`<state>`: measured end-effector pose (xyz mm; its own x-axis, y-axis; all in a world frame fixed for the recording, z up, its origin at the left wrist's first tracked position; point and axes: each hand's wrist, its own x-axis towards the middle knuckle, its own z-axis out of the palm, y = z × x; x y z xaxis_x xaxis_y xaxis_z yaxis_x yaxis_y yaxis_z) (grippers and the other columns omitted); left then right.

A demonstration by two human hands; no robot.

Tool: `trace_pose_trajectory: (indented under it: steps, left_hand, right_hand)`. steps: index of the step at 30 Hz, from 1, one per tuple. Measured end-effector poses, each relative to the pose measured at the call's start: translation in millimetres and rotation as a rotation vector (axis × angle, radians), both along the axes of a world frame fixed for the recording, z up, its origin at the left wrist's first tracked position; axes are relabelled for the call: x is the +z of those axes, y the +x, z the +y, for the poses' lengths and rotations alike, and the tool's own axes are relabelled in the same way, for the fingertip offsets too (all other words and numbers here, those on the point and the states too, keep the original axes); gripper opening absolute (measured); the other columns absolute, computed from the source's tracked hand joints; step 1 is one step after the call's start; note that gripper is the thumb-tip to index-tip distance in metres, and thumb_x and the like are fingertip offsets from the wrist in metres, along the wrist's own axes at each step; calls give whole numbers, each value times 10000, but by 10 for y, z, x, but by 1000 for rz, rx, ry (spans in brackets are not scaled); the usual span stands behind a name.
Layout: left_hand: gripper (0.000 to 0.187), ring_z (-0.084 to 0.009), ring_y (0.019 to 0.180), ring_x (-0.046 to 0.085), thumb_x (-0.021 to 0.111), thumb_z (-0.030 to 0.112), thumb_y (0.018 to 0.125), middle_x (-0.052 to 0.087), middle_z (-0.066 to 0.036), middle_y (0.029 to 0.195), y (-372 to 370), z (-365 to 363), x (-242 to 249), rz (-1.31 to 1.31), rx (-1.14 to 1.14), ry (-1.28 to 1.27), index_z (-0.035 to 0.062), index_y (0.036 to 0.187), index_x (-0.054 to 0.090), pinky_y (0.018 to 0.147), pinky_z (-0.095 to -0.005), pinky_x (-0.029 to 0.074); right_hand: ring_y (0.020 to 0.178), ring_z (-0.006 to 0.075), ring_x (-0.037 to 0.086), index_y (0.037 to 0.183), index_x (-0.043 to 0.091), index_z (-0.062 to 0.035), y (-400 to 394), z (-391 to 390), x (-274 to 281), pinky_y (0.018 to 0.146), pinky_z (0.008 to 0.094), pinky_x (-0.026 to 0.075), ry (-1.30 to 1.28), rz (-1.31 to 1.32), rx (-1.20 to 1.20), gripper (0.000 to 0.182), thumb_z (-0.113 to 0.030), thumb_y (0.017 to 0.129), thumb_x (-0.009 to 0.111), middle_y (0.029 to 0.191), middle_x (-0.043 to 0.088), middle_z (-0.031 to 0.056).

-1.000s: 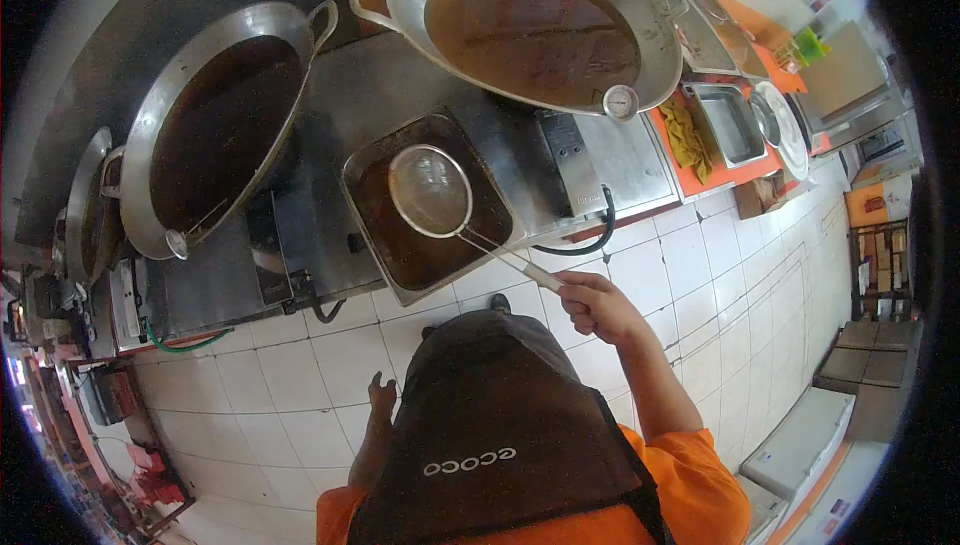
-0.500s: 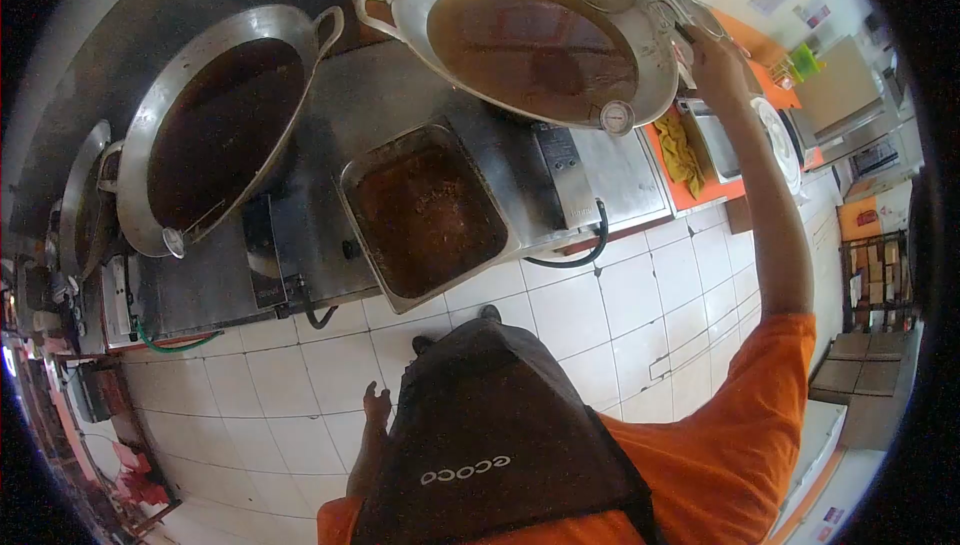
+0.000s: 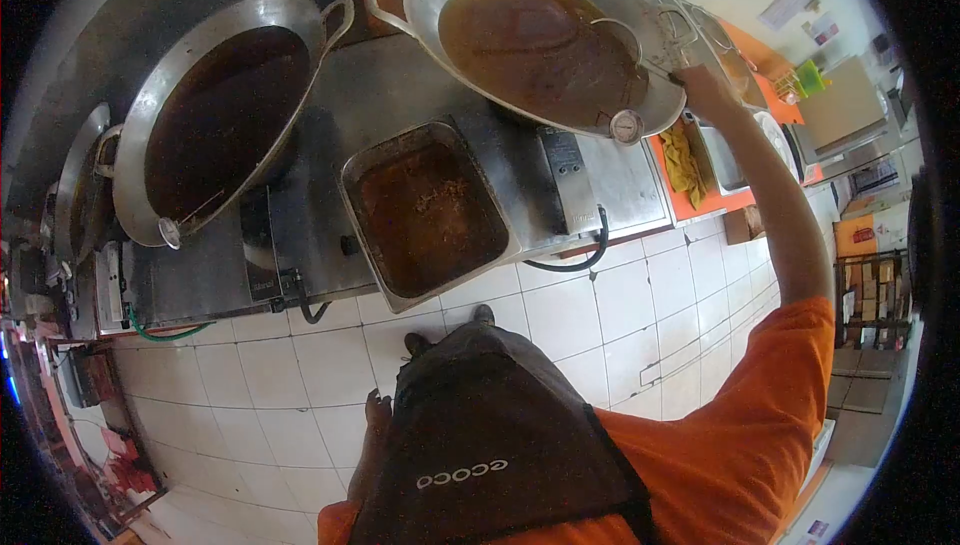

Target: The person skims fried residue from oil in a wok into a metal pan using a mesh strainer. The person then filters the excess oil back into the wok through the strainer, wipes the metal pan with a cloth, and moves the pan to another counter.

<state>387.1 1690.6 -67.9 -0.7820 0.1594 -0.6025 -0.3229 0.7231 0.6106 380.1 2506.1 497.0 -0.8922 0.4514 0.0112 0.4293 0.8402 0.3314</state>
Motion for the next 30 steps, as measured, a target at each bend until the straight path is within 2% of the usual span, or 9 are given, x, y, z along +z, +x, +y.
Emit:
trace_pose_trajectory:
  steps: [3,7,10,12,14,17,21,25,30]
  left_hand:
    - [553,-331,977,616,642,223,748,624,-243,1056,-44,-78,-259,-112,148,127,0,1232,496,826,-403,498]
    - [528,-321,971,617,626,221,759,632,-225,1054,-111,-133,-288,-91,75,232,6,1226,503,840,-393,489]
    - [539,-322,978,614,622,240,762,631,-220,1060,-178,73,-23,-137,118,69,7,1232,501,856,-391,481]
    - [450,-305,922,626,598,207,775,649,-190,970,-159,62,-60,-62,105,98,5,1173,538,853,-384,482]
    - [364,-289,860,633,572,169,787,652,-161,870,-123,1,-163,36,6,146,4,1112,569,848,-372,483]
    - [231,-269,767,631,533,108,796,628,-126,728,-118,-58,-212,144,-167,182,8,992,604,841,-352,485]
    - [117,-259,716,622,518,75,775,609,-109,671,-26,-70,-234,161,-87,242,37,815,622,840,-361,486]
    - [88,-255,686,611,529,69,742,592,-95,643,-59,115,39,-96,357,109,81,699,605,830,-391,488]
    - [97,-259,662,606,524,69,750,562,-85,600,0,-64,-139,313,-159,262,99,735,615,819,-382,490]
  right_hand:
    - [858,344,634,1003,649,-55,13,-41,-8,742,427,492,-199,34,96,212,-83,823,539,884,647,199]
    - [1068,342,558,1061,653,-86,-19,-221,63,1071,584,193,-357,-13,91,302,-50,828,465,985,645,158]
    - [1101,333,540,1097,649,-112,-84,-281,60,1051,647,137,-377,-83,51,348,-41,820,450,1024,641,143]
    - [945,325,598,1075,643,-62,-41,-171,-16,879,481,368,-301,-11,247,298,-16,820,497,958,644,169]
    - [898,299,620,1077,641,-47,-62,-240,29,813,392,475,-337,4,221,273,-22,830,529,940,644,170]
    - [961,241,603,1117,638,-76,-144,-544,225,838,370,467,-480,-34,1,275,-79,855,556,980,637,141]
    - [870,187,603,1163,627,-116,-156,-320,64,724,321,496,-438,1,168,299,-139,867,584,974,616,106]
    - [687,122,555,1175,629,-158,-352,-892,462,555,263,472,-717,-88,-104,295,-165,887,566,820,568,45]
    - [502,57,387,1214,598,-140,-384,-912,454,416,216,327,-951,-55,-197,307,-175,920,518,647,435,-35]
